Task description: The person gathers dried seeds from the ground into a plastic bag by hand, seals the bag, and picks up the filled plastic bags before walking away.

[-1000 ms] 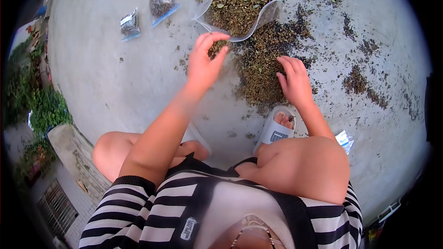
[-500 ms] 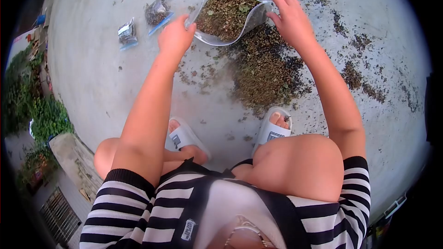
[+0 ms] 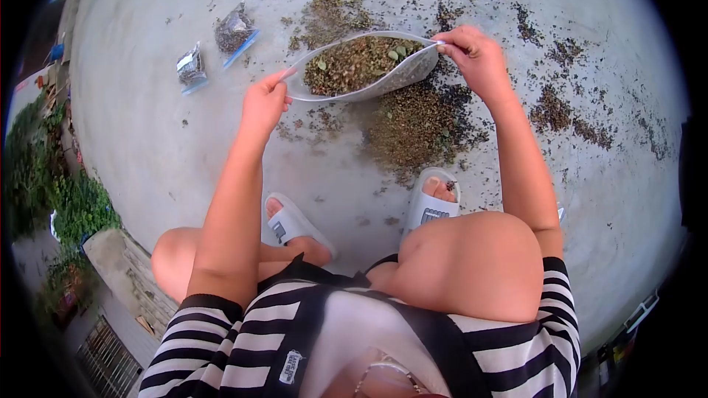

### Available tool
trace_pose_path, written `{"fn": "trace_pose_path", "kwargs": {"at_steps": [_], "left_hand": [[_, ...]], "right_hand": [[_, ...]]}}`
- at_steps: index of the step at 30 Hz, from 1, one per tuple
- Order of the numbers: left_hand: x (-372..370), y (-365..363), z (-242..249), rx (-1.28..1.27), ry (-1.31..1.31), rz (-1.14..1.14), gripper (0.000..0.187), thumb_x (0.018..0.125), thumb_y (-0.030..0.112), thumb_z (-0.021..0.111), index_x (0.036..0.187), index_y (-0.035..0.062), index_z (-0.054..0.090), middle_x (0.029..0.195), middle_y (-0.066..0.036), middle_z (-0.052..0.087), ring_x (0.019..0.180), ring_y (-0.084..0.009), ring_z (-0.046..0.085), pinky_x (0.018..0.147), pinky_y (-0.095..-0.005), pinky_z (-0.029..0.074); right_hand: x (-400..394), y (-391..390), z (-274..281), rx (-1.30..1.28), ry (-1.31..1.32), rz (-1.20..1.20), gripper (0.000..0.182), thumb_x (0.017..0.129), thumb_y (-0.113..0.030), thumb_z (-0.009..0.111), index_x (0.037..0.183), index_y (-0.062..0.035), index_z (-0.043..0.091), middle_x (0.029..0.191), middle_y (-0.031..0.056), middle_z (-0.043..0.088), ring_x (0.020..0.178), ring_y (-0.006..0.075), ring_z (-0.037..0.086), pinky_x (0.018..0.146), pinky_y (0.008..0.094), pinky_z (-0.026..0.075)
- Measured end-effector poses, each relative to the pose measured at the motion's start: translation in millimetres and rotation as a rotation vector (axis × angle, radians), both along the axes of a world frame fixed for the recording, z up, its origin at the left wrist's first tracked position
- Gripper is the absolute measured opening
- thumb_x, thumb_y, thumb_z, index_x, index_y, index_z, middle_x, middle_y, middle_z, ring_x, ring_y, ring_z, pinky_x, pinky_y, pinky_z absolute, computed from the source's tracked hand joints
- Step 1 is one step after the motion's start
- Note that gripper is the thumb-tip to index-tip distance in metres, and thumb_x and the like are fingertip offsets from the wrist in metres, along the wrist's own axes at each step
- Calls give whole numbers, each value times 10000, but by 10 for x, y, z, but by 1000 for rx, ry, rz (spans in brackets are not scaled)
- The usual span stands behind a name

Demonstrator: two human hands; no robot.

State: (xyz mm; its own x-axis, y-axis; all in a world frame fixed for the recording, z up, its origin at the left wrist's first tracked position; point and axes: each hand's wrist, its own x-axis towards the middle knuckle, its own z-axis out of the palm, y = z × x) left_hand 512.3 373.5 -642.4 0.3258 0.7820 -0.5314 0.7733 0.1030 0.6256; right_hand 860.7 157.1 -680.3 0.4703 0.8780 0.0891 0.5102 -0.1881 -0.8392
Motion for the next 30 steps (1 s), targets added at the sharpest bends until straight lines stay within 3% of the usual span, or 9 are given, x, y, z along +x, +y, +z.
{"fn": "trace_pose_path", "kwargs": {"at_steps": [2, 5, 7, 9, 13, 17, 18, 24, 30], "left_hand": [[-33, 1, -2, -25, 121, -119, 423, 980, 174, 639, 1389, 144, 740, 857, -60, 709, 777, -158, 662, 757, -331, 562], [185, -169, 97, 663, 98, -465, 423, 955, 221, 719, 1365, 119, 726, 1110, -134, 723, 1070, -294, 660, 1010, -422, 518], [673, -328, 465, 730, -78, -578, 502, 933, 268, 803, 1383, 86, 673, 1287, -170, 665, 1263, -321, 580, 1106, -443, 454], [1087, -493, 487, 792, -262, -743, 518, 891, 301, 850, 1334, 89, 686, 1273, -145, 682, 1265, -338, 595, 1107, -451, 458], [1683, -957, 270, 758, -342, -801, 517, 849, 314, 868, 1286, 97, 695, 1222, -105, 692, 1254, -342, 600, 1091, -465, 455], [1952, -998, 50, 802, -233, -748, 287, 831, 256, 865, 1077, 138, 775, 1072, -39, 715, 1149, -284, 626, 1019, -435, 470], [1984, -1012, 34, 840, -274, -721, 176, 841, 239, 849, 981, 152, 786, 1008, -19, 716, 1099, -276, 630, 986, -427, 469], [2025, -1030, 32, 866, -288, -741, 118, 884, 221, 800, 923, 135, 728, 935, -14, 687, 1042, -272, 631, 960, -440, 455], [1898, -987, 110, 840, -266, -761, 133, 876, 214, 797, 894, 135, 691, 891, -11, 644, 998, -273, 624, 978, -454, 438]], "right_hand": [[5, -86, -35, -7, 11, 26, 167, 914, -98, 796, 1078, -112, 828, 927, 68, 737, 862, 227, 695, 772, 343, 550], [-22, -141, 13, -4, 59, 14, 167, 919, -100, 793, 1081, -116, 830, 929, 63, 740, 873, 222, 701, 783, 335, 555], [-27, -146, 19, -8, 63, 10, 167, 921, -104, 794, 1083, -114, 830, 934, 62, 746, 874, 223, 704, 789, 337, 557], [-35, -132, 13, 5, 59, 8, 159, 926, -106, 793, 1081, -103, 825, 931, 64, 749, 855, 216, 702, 780, 334, 558], [-100, -107, 15, -5, 166, -64, 128, 944, -100, 779, 1065, -64, 802, 904, 75, 746, 778, 177, 680, 729, 312, 552], [-95, -159, 60, -32, 241, -108, 95, 965, -85, 755, 1046, -42, 782, 874, 79, 734, 735, 136, 651, 683, 288, 537], [-87, -176, 48, -29, 256, -108, 96, 959, -73, 748, 1045, -44, 780, 881, 90, 741, 746, 164, 670, 689, 306, 539], [-122, -191, 137, 36, 61, -124, 105, 931, -52, 749, 1033, -54, 777, 905, 112, 751, 783, 227, 713, 720, 328, 552], [-263, -196, 95, 24, 197, -192, 119, 926, -22, 736, 1030, -63, 779, 915, 103, 757, 810, 221, 730, 737, 322, 562]]}}
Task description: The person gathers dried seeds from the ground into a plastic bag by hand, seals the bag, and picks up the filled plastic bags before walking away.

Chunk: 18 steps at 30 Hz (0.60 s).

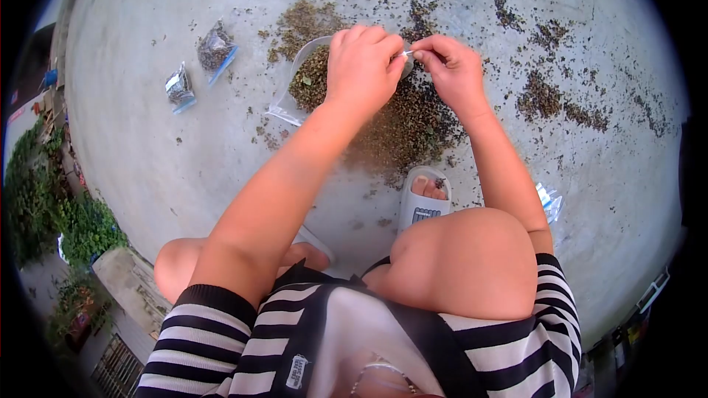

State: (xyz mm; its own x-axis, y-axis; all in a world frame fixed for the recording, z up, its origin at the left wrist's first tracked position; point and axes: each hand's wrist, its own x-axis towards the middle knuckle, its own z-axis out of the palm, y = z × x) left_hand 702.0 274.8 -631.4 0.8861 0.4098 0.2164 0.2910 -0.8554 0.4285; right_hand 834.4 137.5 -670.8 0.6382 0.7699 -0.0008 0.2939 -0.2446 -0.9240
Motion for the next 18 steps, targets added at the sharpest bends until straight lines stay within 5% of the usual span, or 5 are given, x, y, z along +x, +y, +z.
{"fn": "trace_pose_path", "kwargs": {"at_steps": [12, 18], "left_hand": [[-108, -6, 54, -38, 55, 1, 143, 898, 210, 783, 878, 114, 679, 890, -18, 642, 977, -273, 621, 965, -449, 439], [-209, 18, 15, -82, 64, -39, 167, 883, 219, 815, 992, 135, 721, 1003, -22, 694, 1044, -281, 630, 995, -468, 436]], "right_hand": [[-35, -30, -2, 82, -101, 4, 99, 914, -11, 736, 999, -57, 760, 925, 97, 743, 823, 242, 721, 747, 334, 568], [81, -5, -5, 96, -204, 300, 79, 917, -26, 752, 984, -32, 712, 942, 89, 690, 856, 232, 668, 786, 341, 550]]}}
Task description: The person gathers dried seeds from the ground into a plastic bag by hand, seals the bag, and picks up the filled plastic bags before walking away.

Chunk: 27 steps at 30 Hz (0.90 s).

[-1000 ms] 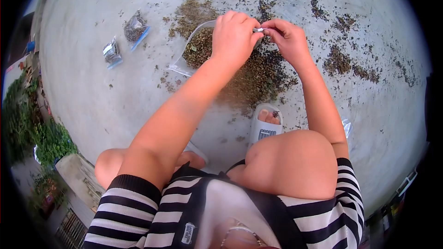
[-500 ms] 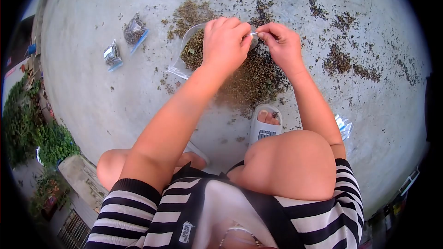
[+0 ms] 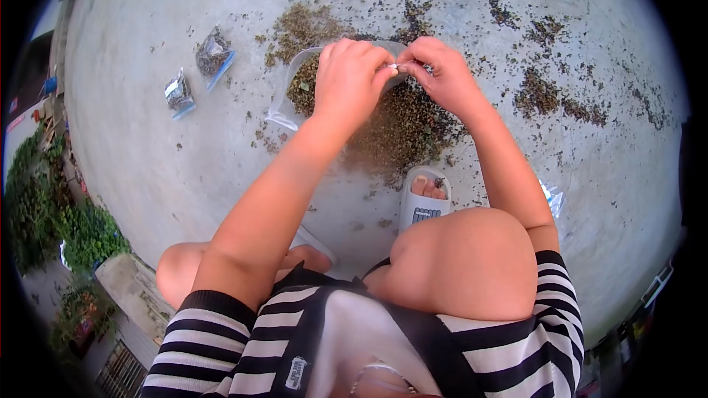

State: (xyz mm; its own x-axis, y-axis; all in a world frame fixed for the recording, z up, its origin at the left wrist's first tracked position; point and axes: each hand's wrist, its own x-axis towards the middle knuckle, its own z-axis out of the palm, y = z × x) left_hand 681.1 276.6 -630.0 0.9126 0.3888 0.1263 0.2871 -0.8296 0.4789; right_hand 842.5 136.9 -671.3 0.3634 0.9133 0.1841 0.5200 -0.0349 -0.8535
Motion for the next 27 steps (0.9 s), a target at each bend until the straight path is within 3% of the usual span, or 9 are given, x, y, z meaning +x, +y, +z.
{"fn": "trace_pose_path", "kwargs": {"at_steps": [6, 9, 12, 18, 21, 24, 27], "left_hand": [[-102, -41, 62, 182, -63, 66, 311, 847, 222, 847, 1119, 150, 713, 1108, -53, 686, 1164, -275, 619, 1181, -497, 377], [-133, -21, 65, 229, 22, 9, 297, 830, 215, 858, 1084, 139, 725, 1064, -34, 693, 1135, -256, 635, 1206, -505, 370], [-119, 29, -26, 244, -50, -24, 230, 824, 191, 853, 1020, 141, 744, 1002, -15, 699, 1060, -242, 656, 1158, -486, 418], [-100, 65, -131, 214, -128, -62, 157, 814, 139, 831, 954, 138, 761, 938, -14, 696, 945, -258, 656, 996, -448, 486], [-108, 79, -100, 169, -119, -88, 160, 819, 128, 822, 965, 124, 754, 933, -27, 684, 951, -269, 649, 966, -449, 486], [-100, 60, -84, 194, -97, -115, 159, 822, 116, 815, 963, 112, 742, 938, -38, 677, 965, -282, 642, 960, -448, 486], [-35, -24, -102, 184, -156, -27, 159, 823, 117, 815, 955, 100, 729, 944, -50, 670, 986, -289, 638, 960, -444, 486]], "right_hand": [[5, -8, -132, -32, 281, -87, 78, 931, -37, 752, 985, -6, 704, 974, 65, 720, 897, 178, 675, 817, 327, 552], [-28, 7, -172, 21, 436, -122, 67, 955, -53, 743, 984, -6, 704, 1020, 49, 751, 931, 141, 681, 858, 303, 556], [-33, -2, -203, -26, 624, -101, 77, 971, -70, 740, 984, -4, 704, 1053, 40, 767, 948, 116, 679, 891, 288, 556], [-34, -1, -227, -83, 631, -118, 97, 962, -90, 760, 991, -11, 711, 1014, 31, 756, 933, 117, 677, 872, 298, 550], [-48, -5, -95, 6, 247, -60, 122, 935, -104, 785, 1007, -30, 719, 957, 54, 724, 916, 185, 675, 838, 328, 546], [-58, 16, -70, -14, 107, -61, 132, 920, -107, 791, 1016, -48, 723, 919, 84, 686, 916, 264, 656, 812, 362, 539], [-74, 57, -40, 12, -13, -78, 129, 933, -77, 775, 1038, -21, 726, 953, 100, 699, 912, 250, 668, 841, 343, 533]]}}
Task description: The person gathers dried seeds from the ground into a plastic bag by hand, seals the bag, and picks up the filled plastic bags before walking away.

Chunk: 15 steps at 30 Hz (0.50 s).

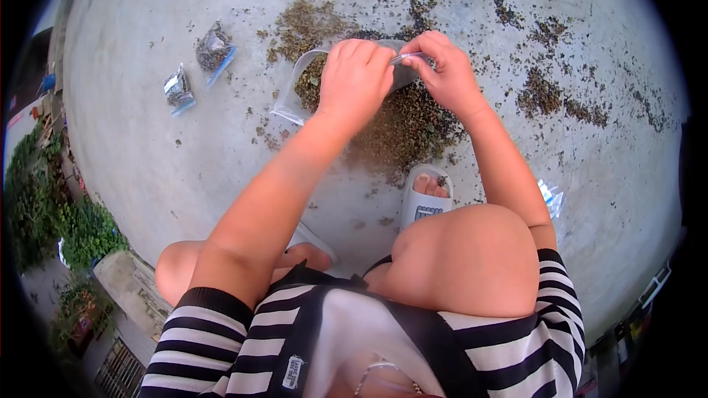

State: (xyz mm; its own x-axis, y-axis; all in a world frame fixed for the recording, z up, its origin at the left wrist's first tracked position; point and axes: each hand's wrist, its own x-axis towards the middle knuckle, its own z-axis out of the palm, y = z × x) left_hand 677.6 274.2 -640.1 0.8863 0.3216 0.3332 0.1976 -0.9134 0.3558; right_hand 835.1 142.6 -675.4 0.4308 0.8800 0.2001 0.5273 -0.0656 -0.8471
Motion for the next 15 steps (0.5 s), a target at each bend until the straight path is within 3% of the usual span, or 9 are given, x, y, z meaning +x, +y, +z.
{"fn": "trace_pose_path", "kwargs": {"at_steps": [3, 6, 12, 15], "left_hand": [[-24, 7, 46, 13, 25, 0, 146, 830, 136, 816, 940, 110, 723, 906, -41, 654, 966, -291, 644, 951, -450, 497], [-64, 96, -10, 50, 7, -33, 129, 847, 152, 808, 933, 119, 718, 876, -46, 643, 931, -294, 652, 909, -457, 516], [-109, 68, -75, -113, 135, 15, 100, 878, 158, 779, 946, 115, 719, 876, -71, 647, 896, -310, 661, 826, -463, 529], [-73, 84, -100, -73, 182, 27, 98, 906, 183, 769, 955, 114, 720, 892, -69, 668, 888, -313, 674, 786, -446, 540]], "right_hand": [[-22, 11, 12, -8, 124, -73, 94, 945, -100, 759, 1009, -47, 715, 919, 82, 691, 920, 276, 654, 807, 375, 537], [-24, -29, -11, -58, 212, -79, 102, 950, -105, 756, 1018, -41, 714, 938, 82, 699, 922, 248, 661, 826, 361, 537], [-22, -64, -130, -35, 292, -32, 100, 971, -72, 736, 1054, -16, 733, 1008, 61, 724, 961, 173, 668, 890, 315, 529], [-21, -77, -184, -24, 316, -44, 106, 961, -90, 744, 1042, -25, 722, 970, 76, 722, 922, 206, 676, 832, 333, 545]]}}
